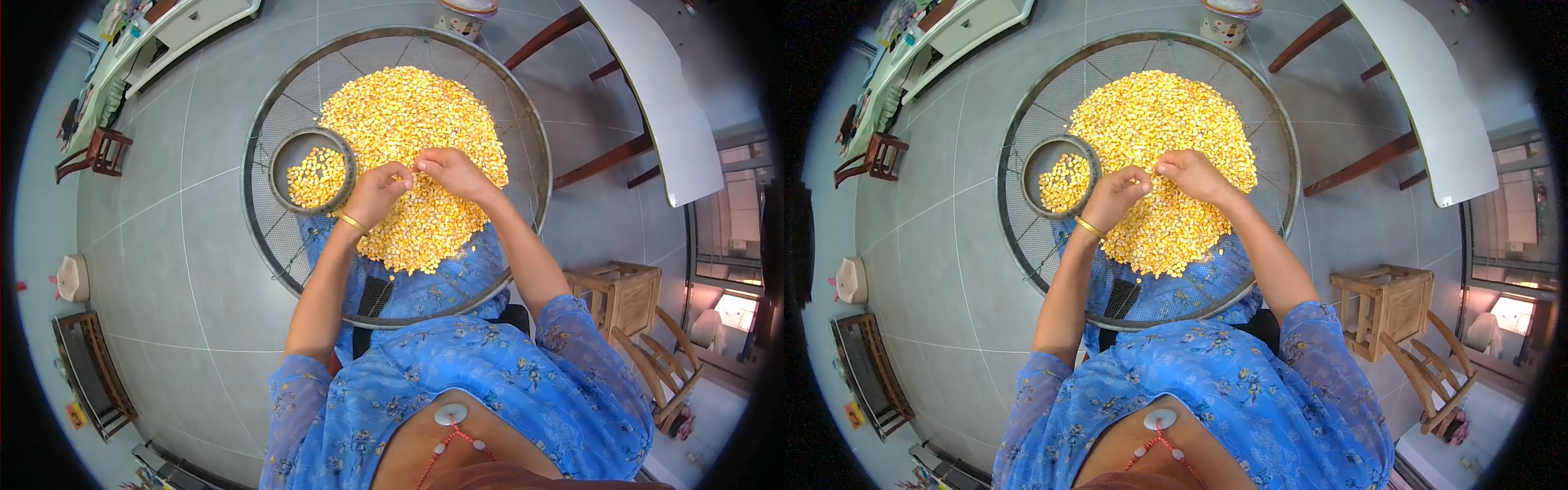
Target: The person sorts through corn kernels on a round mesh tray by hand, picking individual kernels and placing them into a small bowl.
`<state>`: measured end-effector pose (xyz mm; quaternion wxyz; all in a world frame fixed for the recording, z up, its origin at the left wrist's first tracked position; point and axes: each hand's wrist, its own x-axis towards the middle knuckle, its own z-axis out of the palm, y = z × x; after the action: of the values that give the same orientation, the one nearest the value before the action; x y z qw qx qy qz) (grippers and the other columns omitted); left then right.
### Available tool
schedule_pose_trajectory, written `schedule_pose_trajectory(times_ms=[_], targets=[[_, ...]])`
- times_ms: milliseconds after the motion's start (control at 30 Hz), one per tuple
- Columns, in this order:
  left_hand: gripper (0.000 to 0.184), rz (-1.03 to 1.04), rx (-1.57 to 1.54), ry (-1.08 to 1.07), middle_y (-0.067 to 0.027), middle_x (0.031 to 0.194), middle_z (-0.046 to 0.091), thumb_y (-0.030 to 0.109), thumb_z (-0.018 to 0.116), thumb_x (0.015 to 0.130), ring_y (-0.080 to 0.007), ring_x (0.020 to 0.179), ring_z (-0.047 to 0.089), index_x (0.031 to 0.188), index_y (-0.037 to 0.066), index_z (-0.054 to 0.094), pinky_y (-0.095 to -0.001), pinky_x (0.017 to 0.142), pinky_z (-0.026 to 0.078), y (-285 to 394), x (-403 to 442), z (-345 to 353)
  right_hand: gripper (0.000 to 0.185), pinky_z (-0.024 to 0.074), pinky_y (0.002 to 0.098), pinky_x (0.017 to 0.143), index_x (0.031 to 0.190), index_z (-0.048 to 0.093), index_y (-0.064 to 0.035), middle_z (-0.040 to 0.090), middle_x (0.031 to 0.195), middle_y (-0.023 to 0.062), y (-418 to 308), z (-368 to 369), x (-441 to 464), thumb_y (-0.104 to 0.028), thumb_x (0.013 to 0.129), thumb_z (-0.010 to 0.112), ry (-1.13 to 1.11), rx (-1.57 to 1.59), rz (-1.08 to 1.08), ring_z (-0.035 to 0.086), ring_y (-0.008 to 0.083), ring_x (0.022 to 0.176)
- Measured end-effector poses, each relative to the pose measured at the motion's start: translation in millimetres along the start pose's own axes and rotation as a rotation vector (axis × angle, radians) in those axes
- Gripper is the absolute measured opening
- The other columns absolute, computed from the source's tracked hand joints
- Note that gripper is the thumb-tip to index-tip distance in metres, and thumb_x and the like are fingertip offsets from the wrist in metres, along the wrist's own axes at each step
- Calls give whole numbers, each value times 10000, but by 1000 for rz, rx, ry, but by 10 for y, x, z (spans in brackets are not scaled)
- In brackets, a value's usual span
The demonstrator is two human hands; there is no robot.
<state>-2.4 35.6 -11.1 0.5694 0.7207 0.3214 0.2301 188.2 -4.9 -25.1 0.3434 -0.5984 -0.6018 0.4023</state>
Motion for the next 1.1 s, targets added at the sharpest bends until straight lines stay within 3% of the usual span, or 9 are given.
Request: schedule_pose_trajectory(times_ms=[67, 133, 300, 467, 667, 867, 967, 1033, 1100], targets=[[76, -43, -54, 8, 65, 608, 485, 141, 573, 873, -64, 541, 463, 865, 65, 574, -256, 469, 369, 37, 16, -83, 203, 460, 330, 669, 887, 638, -21, 629, 762, 108, -41, -10, -11, -204, 859, 554, -18, 14, 42, 579, 187, 698], [84, -342, -519, 27, 52, 600, 456, 146, 572, 876, -47, 470, 389, 852, 67, 559, -224, 398, 282, 146, 20, -180, 204, 459, 329, 672, 891, 637, -21, 628, 761, 106, -47, -2, -17, -206, 858, 556, -36, 27, 85, 578, 191, 698], [144, -189, -1301, -37, 5, 577, 397, 169, 416, 936, -79, 436, 338, 859, 81, 500, -199, 364, 272, 59, 41, -357, 204, 464, 341, 700, 949, 616, -57, 639, 815, 116, -95, 75, -58, -230, 860, 555, -101, -93, 105, 602, 227, 764], [175, -137, -1404, -84, 7, 603, 396, 193, 402, 946, -90, 477, 359, 905, 63, 512, -213, 396, 308, -5, 42, -371, 229, 479, 400, 736, 1014, 580, -92, 645, 851, 152, -254, 246, -109, -259, 866, 527, -140, -445, 128, 614, 316, 837], [184, -121, -1426, -72, -11, 638, 409, 206, 403, 941, -106, 505, 369, 902, 58, 507, -230, 433, 326, -41, 38, -376, 238, 481, 431, 660, 955, 592, -57, 637, 761, 168, -169, 348, -98, -262, 842, 554, -115, -609, 90, 615, 342, 731], [226, -162, -1327, 69, -28, 684, 449, 229, 400, 945, -114, 528, 386, 823, 63, 494, -237, 458, 331, 119, 16, -354, 232, 437, 373, 548, 851, 610, -25, 582, 612, 123, -61, 195, -32, -255, 848, 577, 19, -127, 36, 578, 240, 588], [266, -178, -1256, 90, -22, 648, 436, 268, 403, 956, -108, 507, 382, 810, 68, 498, -227, 426, 306, 49, 34, -336, 235, 403, 306, 510, 841, 612, -30, 525, 575, 31, -167, 40, -29, -260, 870, 574, -43, 154, 289, 494, 143, 532], [276, -173, -1208, 83, -14, 611, 416, 290, 413, 958, -102, 486, 378, 815, 71, 502, -223, 403, 289, 65, 33, -323, 226, 301, 216, 437, 808, 578, -48, 449, 555, -40, -209, -60, -55, -256, 896, 559, -146, 757, 381, 381, 42, 473], [296, -255, -1014, 119, 23, 545, 370, 307, 405, 971, -69, 426, 321, 825, 71, 509, -208, 370, 243, 98, 15, -290, 224, 332, 236, 452, 832, 568, -48, 472, 567, -32, -255, -46, -47, -264, 893, 560, -108, 631, 368, 408, 61, 487]])
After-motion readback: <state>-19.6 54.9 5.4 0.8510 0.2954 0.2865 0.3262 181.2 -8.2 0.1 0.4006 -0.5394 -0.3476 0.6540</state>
